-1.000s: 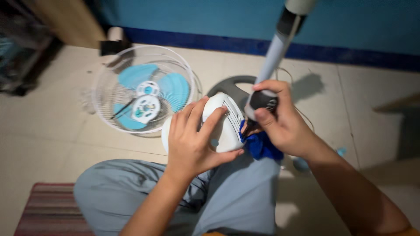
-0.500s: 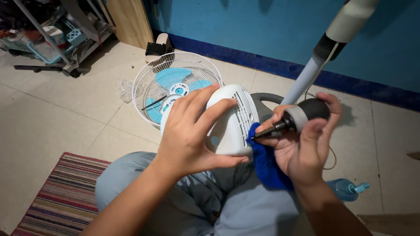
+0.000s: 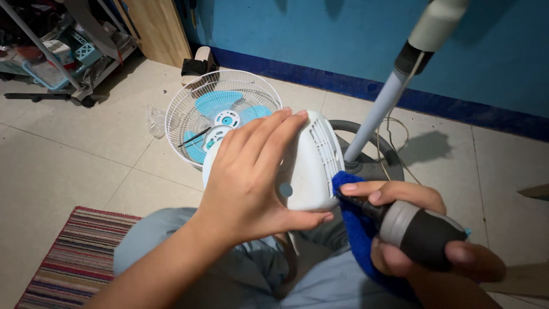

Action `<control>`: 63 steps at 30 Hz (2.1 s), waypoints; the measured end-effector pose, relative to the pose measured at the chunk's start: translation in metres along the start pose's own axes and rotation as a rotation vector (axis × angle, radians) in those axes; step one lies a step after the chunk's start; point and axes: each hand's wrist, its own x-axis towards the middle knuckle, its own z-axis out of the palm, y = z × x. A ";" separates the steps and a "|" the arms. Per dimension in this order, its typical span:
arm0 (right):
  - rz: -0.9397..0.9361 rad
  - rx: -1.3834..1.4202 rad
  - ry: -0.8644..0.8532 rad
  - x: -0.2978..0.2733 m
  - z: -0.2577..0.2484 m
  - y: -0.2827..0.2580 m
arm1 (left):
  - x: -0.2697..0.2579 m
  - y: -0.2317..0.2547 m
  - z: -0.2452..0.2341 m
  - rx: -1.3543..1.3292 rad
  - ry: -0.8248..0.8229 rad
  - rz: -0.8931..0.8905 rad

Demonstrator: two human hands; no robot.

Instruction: The person wipes a fan motor housing with a blue cloth and applies oil from a squeeze bottle to the motor shaft and internal components.

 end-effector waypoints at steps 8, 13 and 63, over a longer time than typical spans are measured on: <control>0.601 0.433 -0.025 0.001 -0.024 -0.044 | 0.020 0.005 0.002 -0.044 -0.094 0.024; 0.544 0.415 -0.068 0.011 -0.018 -0.024 | 0.039 -0.022 0.022 -0.175 -0.220 -0.055; 0.135 -0.144 0.471 0.059 0.048 0.121 | 0.033 -0.106 0.086 -0.132 -0.107 -0.283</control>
